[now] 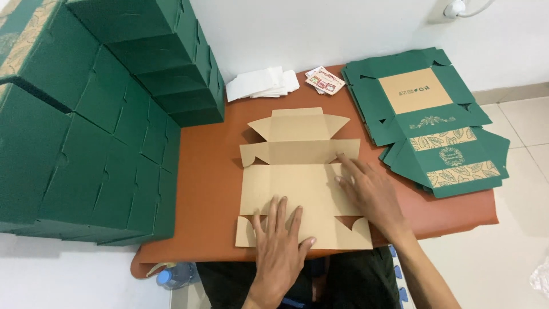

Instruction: Assembling a green decorative cardboard box from a flat template by folding flaps and inserting a paper label.

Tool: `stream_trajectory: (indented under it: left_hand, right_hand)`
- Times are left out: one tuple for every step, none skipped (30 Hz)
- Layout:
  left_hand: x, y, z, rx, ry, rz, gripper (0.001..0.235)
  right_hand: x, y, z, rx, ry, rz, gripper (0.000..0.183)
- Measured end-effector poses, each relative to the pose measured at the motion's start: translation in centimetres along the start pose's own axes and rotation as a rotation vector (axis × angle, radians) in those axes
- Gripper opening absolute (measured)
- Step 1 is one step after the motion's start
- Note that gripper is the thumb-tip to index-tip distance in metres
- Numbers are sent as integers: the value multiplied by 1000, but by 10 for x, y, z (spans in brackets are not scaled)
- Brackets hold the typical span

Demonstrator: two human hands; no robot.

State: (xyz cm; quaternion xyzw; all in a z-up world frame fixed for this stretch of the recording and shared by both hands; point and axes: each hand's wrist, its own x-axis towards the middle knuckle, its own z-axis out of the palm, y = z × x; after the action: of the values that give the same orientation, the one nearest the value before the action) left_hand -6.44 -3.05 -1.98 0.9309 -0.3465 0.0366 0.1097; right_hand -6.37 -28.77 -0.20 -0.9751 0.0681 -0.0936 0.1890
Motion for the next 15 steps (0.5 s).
stream_trajectory:
  left_hand:
    - [2,-2,-3,4,91,62,66]
    - [1,-4,0,5,91,58,66]
    - [1,-6,5,-29,76,26,68]
    - [-1,-8,9,-63,56,-4,69]
    - [0,-7,9,-62,51,-6,69]
    - [-1,-4,9,-5,108,-9,69]
    - [-1,-2,9,52,165,-12,68]
    - [0,-1,8,47,155,-15,68]
    - [0,0,7,18,154,-31,66]
    - [2,1,5,-8,157,-49,63]
    - [2,1,5,-12,151,-53,63]
    - [2,1,4,-18,153,-52,63]
    - [3,1,3,-25,154,-51,63]
    - [3,1,4,-27,154,-49,63]
    - [3,0,5,-15,142,-51,64]
  right_hand:
    - [9,8,9,-124,33,-79,57]
    - [15,7,8,-123,31,-83,57]
    - [22,7,9,-105,2,-69,55]
    - [26,6,10,-84,-29,-50,52]
    - [27,5,12,-80,-32,-50,52]
    - [25,5,15,-124,27,-54,52]
    - [24,5,17,-167,86,-58,52]
    - [19,3,17,-167,75,-55,52]
    - [15,1,16,-138,81,33,53]
    - [13,-1,15,-110,90,117,53]
    - [11,-2,14,-110,82,118,53]
    - [9,-2,12,-41,73,135,53]
    - [7,-3,10,29,64,153,54]
    - [10,-3,10,27,64,155,54]
    - [13,-3,10,27,74,104,53]
